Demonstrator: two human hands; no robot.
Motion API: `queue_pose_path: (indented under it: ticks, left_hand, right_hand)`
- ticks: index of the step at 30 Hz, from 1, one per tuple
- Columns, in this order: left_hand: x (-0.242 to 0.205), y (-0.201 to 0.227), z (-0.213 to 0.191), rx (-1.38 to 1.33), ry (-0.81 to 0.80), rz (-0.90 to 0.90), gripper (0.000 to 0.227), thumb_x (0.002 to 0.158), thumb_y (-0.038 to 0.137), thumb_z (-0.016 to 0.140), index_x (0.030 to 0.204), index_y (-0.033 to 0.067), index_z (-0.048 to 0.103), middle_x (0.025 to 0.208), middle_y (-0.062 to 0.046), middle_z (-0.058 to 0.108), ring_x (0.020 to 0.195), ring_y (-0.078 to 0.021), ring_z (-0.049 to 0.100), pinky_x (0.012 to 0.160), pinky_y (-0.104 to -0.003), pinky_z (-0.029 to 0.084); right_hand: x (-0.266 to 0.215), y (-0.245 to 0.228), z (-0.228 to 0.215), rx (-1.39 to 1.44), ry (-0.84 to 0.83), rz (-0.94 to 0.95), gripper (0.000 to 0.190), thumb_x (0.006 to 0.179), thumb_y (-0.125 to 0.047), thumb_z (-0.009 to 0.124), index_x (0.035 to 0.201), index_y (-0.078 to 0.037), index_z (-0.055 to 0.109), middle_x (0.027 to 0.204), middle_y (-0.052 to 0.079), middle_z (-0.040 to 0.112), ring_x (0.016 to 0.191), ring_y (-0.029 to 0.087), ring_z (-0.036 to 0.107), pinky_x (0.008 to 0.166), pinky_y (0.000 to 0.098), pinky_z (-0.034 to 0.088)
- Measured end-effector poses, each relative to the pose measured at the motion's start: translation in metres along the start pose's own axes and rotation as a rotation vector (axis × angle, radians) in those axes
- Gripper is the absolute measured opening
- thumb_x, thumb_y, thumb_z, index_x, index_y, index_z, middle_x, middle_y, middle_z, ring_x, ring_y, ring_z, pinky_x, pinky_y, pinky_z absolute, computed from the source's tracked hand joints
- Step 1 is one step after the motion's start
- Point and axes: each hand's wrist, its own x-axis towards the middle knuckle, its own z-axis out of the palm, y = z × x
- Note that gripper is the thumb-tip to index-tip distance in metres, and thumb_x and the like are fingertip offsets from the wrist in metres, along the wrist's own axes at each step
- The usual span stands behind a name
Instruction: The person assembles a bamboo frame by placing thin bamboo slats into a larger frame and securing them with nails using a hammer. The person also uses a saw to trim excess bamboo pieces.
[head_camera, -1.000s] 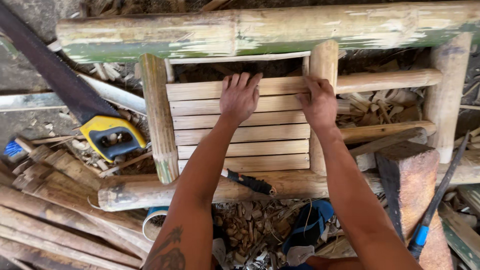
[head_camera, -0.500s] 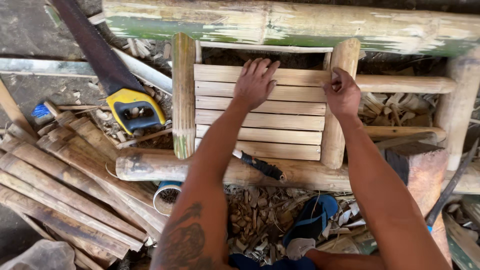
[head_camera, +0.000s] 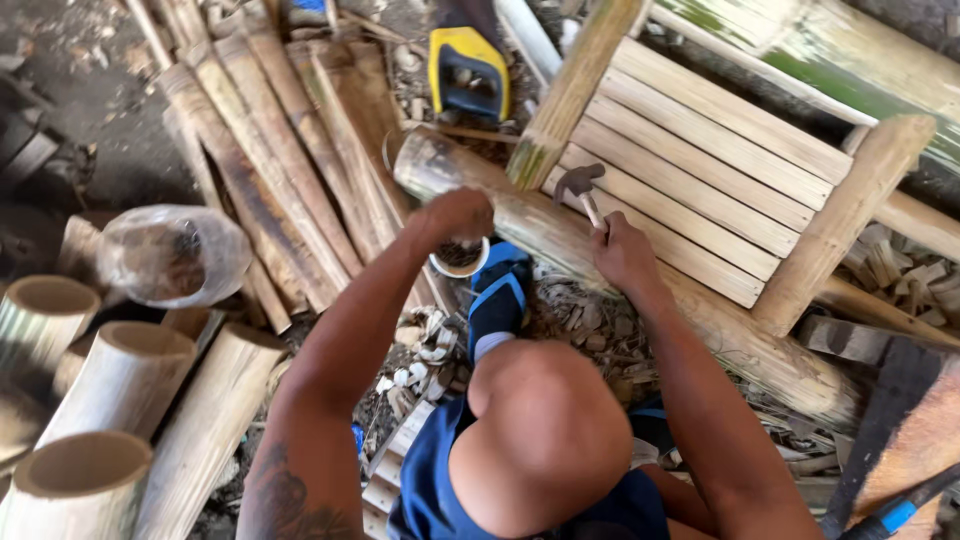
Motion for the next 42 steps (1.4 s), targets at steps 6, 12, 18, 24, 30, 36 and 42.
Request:
queue_pose_path:
  ticks: [6,12,18,24,30,36,42]
  left_hand:
    - [-0.036,0.019,0.096,-0.018,-0.017,-0.530,0.023,0.092,0.015,0.060,0.101,0.0113,0.081,0.113,-0.014,0.074,0.105,-0.0345,0.072,0.082,-0.048,0.059]
    - [-0.006,-0.004,0.124,0.126,-0.046,-0.447,0.024,0.095,0.017,0.059,0.103,0.0127,0.082,0.113,-0.010,0.077,0.103,-0.0277,0.075,0.080,-0.040,0.061]
    - [-0.004,-0.003,0.118,0.136,-0.041,-0.430,0.023,0.093,0.016,0.060,0.102,0.0129,0.081,0.113,-0.010,0.076,0.104,-0.0273,0.074,0.079,-0.042,0.061]
    - [-0.036,0.023,0.077,-0.035,0.086,-0.459,0.021,0.095,0.013,0.058,0.102,0.0093,0.077,0.112,-0.018,0.075,0.104,-0.0347,0.074,0.082,-0.047,0.061]
    - [-0.042,0.045,0.009,0.084,0.032,-0.257,0.020,0.085,0.010,0.062,0.101,0.0126,0.075,0.104,-0.020,0.073,0.100,-0.0410,0.070,0.081,-0.052,0.059]
    - [0.073,0.091,-0.065,-0.086,0.164,0.134,0.004,0.090,0.014,0.067,0.089,0.0125,0.070,0.093,-0.014,0.073,0.091,-0.0373,0.071,0.080,-0.049,0.056]
    - [0.218,0.189,-0.074,-0.221,0.446,0.382,0.011,0.091,0.003,0.066,0.099,0.0105,0.066,0.097,-0.012,0.067,0.089,-0.0362,0.069,0.076,-0.045,0.056]
  right_hand:
    - [-0.028,-0.045,0.015,0.004,0.048,-0.062,0.035,0.100,-0.037,0.060,0.111,-0.005,0.068,0.082,0.022,0.070,0.069,0.041,0.067,0.065,0.0512,0.051]
    - [-0.041,-0.073,0.022,0.056,0.102,-0.152,0.033,0.097,-0.035,0.063,0.105,-0.004,0.071,0.081,0.021,0.070,0.071,0.038,0.068,0.067,0.0473,0.053]
    - [-0.044,-0.095,0.028,0.135,0.021,-0.159,0.032,0.097,-0.033,0.062,0.107,-0.004,0.071,0.078,0.020,0.070,0.069,0.035,0.069,0.066,0.0456,0.053]
    - [-0.052,-0.089,0.027,0.219,-0.034,-0.159,0.032,0.097,-0.033,0.064,0.109,-0.004,0.070,0.072,0.018,0.070,0.062,0.026,0.069,0.061,0.0414,0.053]
    - [-0.065,-0.059,0.003,0.395,-0.025,-0.028,0.029,0.099,-0.030,0.062,0.103,-0.002,0.070,0.066,0.009,0.065,0.057,0.019,0.062,0.056,0.0371,0.049]
    - [-0.057,-0.010,-0.065,0.768,0.076,0.050,0.028,0.099,-0.022,0.060,0.122,-0.005,0.057,0.074,0.002,0.061,0.057,0.013,0.057,0.050,0.0335,0.049]
    - [-0.054,0.059,-0.089,0.638,0.517,0.173,0.026,0.107,-0.015,0.058,0.130,-0.002,0.056,0.079,0.005,0.061,0.062,0.013,0.058,0.055,0.0353,0.048]
